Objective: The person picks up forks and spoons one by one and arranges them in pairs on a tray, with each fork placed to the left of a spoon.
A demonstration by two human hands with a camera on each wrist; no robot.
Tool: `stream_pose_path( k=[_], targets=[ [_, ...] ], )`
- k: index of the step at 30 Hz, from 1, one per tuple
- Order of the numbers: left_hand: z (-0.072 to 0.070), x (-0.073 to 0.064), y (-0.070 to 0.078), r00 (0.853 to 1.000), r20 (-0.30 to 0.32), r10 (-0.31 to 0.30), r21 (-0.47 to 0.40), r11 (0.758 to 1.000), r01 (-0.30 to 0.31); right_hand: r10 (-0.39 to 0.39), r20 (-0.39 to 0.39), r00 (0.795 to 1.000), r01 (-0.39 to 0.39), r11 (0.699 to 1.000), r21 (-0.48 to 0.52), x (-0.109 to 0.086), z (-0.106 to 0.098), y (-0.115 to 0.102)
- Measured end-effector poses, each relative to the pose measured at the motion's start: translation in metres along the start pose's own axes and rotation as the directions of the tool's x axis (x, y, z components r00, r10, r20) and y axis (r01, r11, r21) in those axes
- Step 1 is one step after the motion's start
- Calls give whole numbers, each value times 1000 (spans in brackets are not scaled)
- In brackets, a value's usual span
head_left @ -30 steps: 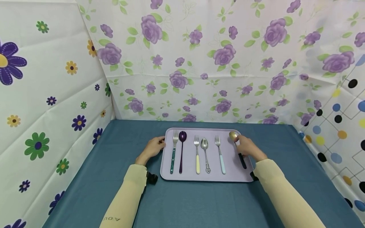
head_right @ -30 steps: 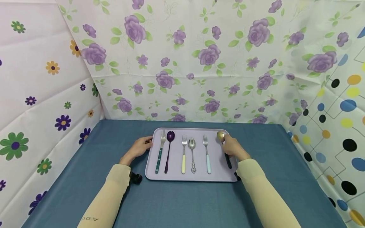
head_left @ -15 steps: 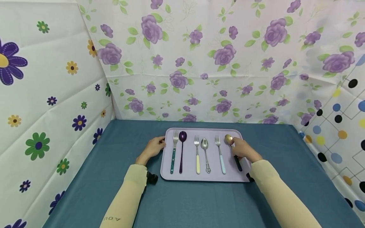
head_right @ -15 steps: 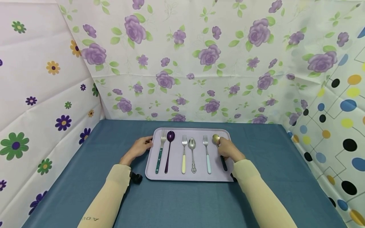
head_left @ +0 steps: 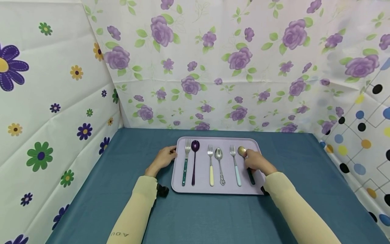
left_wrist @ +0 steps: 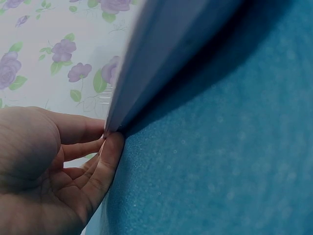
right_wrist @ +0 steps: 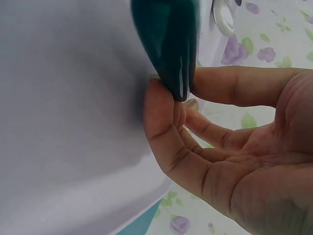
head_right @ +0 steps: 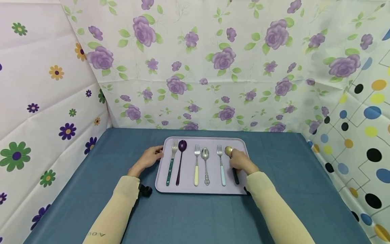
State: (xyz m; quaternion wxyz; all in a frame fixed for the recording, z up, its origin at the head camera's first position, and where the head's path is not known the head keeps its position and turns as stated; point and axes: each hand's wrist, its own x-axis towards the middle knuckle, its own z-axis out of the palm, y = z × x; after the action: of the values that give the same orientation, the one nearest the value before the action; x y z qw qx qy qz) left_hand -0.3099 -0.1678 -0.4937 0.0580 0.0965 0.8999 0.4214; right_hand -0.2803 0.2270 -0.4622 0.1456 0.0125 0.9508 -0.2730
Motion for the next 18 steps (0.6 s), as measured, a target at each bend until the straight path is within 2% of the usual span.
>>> stream_pose_path(
  k=[12, 18],
  targets=[
    [1, 0, -1, 1000, 2, 11, 7, 1000, -11, 15, -5, 1000, -15, 1000, -3, -3, 6, -6],
    [0, 1, -3, 1000, 4, 13, 1, 1000, -13, -11, -9, 1000, 11, 1000, -24, -2, 8, -6]
  ],
)
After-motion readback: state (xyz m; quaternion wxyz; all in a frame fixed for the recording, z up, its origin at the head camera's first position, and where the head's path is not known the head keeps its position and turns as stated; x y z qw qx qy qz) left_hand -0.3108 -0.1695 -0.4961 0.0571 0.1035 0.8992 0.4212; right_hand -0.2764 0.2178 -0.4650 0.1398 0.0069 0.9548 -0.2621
